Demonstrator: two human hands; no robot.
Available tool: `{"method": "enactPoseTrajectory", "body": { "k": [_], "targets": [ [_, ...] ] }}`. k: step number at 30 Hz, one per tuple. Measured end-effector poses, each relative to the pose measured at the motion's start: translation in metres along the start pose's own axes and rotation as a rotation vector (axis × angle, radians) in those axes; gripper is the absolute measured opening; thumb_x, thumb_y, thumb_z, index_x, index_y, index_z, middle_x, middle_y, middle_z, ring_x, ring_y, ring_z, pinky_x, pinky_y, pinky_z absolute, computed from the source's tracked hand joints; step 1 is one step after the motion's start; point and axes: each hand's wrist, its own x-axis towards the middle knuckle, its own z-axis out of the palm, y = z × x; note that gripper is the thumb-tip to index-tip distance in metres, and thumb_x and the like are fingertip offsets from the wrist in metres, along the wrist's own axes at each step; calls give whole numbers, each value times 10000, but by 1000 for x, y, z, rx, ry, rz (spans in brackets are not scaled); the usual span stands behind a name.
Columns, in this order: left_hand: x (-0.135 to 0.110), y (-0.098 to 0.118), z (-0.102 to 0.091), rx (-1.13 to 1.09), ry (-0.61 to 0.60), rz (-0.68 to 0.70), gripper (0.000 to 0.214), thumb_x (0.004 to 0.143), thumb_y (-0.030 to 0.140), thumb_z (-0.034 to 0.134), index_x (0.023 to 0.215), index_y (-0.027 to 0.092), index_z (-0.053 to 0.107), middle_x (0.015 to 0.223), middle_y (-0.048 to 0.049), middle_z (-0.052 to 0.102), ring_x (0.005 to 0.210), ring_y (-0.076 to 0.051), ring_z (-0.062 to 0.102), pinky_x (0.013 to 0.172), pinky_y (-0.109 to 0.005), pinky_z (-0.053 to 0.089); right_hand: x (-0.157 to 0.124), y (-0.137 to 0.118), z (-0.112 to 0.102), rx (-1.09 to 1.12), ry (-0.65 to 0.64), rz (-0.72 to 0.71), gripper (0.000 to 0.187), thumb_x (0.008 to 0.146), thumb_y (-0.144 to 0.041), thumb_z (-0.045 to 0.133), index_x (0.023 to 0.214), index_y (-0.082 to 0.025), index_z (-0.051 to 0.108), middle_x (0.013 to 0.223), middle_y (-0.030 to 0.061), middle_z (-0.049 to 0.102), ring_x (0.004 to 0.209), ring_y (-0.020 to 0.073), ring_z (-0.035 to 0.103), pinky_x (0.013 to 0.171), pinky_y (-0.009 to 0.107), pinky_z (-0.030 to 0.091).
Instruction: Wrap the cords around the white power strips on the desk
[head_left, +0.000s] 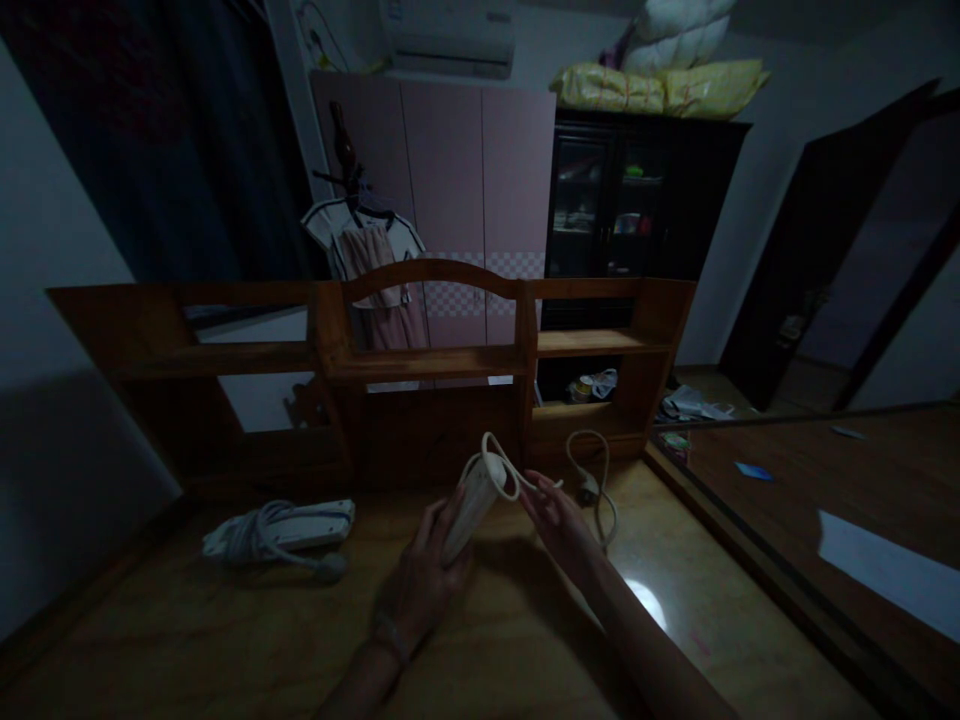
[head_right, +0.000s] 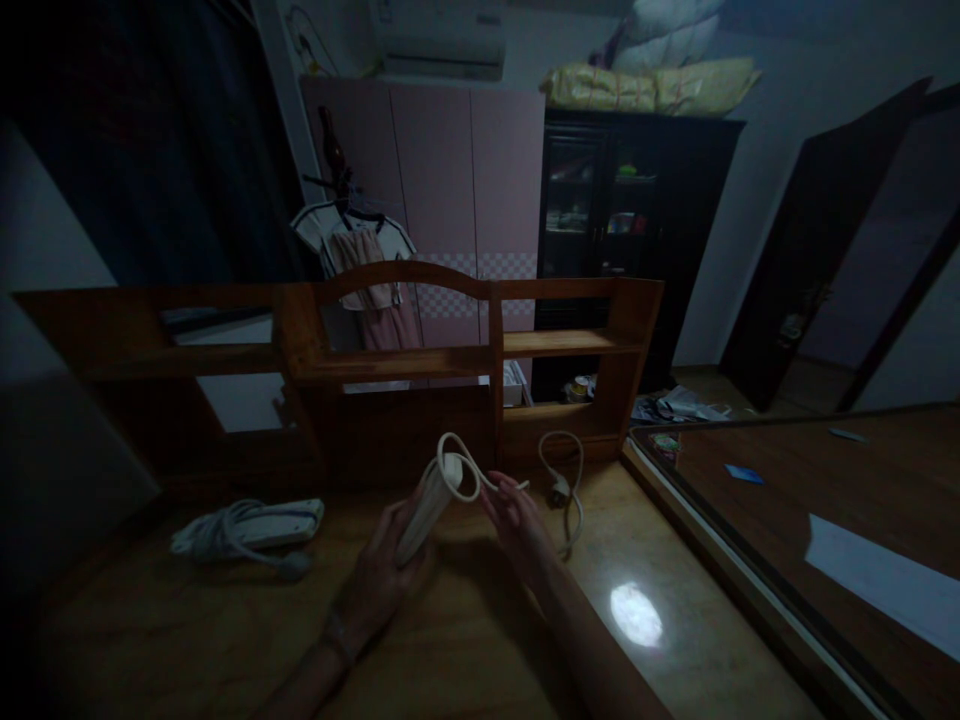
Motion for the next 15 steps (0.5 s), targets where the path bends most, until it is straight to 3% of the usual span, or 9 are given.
{"method": "enactPoseTrajectory", "body": {
  "k": [4,10,13,15],
  "targets": [
    [1,-3,2,-43,45,-61,629,864,273,488,1433,358,235,1380,-35,412,1167,-225,502,943,-347,427,1,-9,0,118,50,24,250,810,-216,617,1036,-110,632,1125,115,650,1187,195,529,1062,285,384],
    [7,-18,9,-228,178,-243,756,860,415,516,1467,293,84,1445,-93,350,1256,-251,432,966,-380,402,-1,-21,3,221,90,9,240,813,-175,581,1032,-90,628,1155,128,635,1210,193,507,1038,252,414],
    [10,-27,10,-275,194,-329,752,849,460,519,1463,260,134,1396,-113,422,1216,-255,476,950,-374,406,-2,-22,2,214,74,24,231,814,-184,580,1026,-114,641,1153,115,641,1219,182,498,1010,250,444],
    [12,-32,9,-311,212,-382,708,832,489,527,1427,214,261,1300,-127,516,1163,-260,521,925,-366,422,-1,-21,-1,208,68,11,215,814,-198,590,1007,-130,656,1151,106,645,1218,180,500,992,250,461]
  ]
}}
